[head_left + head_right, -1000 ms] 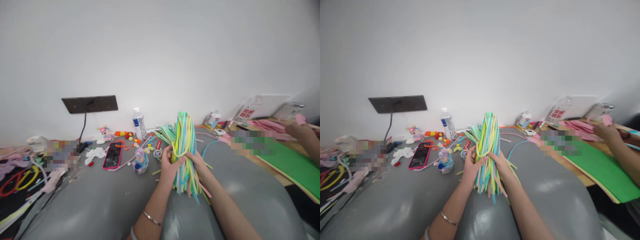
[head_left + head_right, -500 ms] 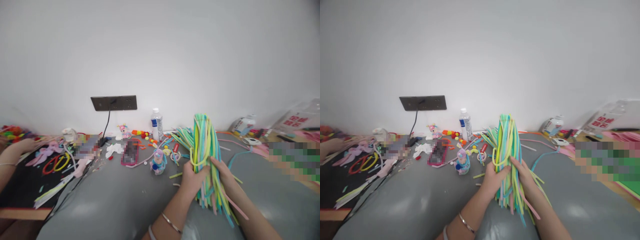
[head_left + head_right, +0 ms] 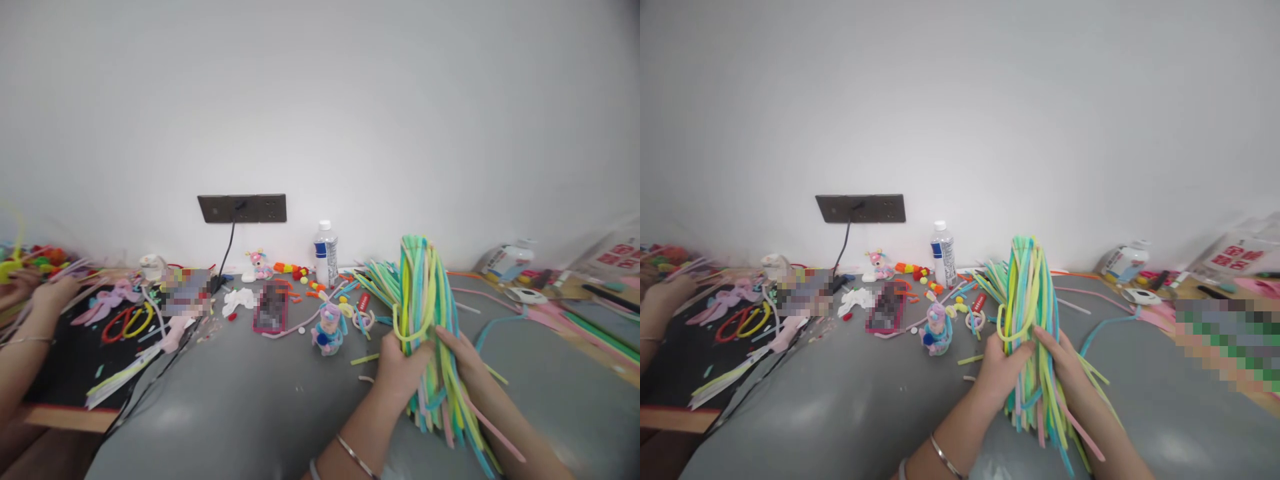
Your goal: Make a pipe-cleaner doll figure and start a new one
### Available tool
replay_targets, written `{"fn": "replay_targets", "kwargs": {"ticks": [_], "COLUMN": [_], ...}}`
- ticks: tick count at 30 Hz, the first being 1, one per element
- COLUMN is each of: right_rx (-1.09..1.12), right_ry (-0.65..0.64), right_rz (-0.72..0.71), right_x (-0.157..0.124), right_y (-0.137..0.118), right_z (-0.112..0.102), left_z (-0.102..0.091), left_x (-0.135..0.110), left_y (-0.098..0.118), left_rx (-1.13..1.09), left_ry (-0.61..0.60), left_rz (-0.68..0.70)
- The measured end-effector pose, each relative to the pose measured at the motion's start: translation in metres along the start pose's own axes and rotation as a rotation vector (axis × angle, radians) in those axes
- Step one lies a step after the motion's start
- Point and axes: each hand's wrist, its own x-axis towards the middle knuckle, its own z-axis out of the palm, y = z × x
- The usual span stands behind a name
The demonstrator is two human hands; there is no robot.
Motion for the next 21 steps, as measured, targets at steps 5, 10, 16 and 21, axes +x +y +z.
{"fn": "replay_targets", "kwargs": {"ticks": [5,10,16,21], "right_rx": [-0.007,0.012,0.021,0.013], "right_ry": [0.031,0.001,0.034,0.037], "right_rz": [-0.027,-0.032,-0.015,-0.046], "right_x": [0.0036,0.0034,0.0008,0.0013], "right_y": [0.0027,0.0005,-0.0004,-0.0008], "right_z": [-0.003,-0.0008,0.0009,0.0016], "left_z": [0.002,0.0024,0.0016,0.0013], "left_x": [-0.0041,-0.0056,-0.0051,-0.0056], "left_y": [0.0082,0.0084,0.0059,0.0067], "left_rx": [-0.019,-0.039,-0.07,-0.057], "left_ry": [-0.025,-0.057,-0.099,-0.15], "left_rz": [0.006,0.008,0.013,-0.012]}}
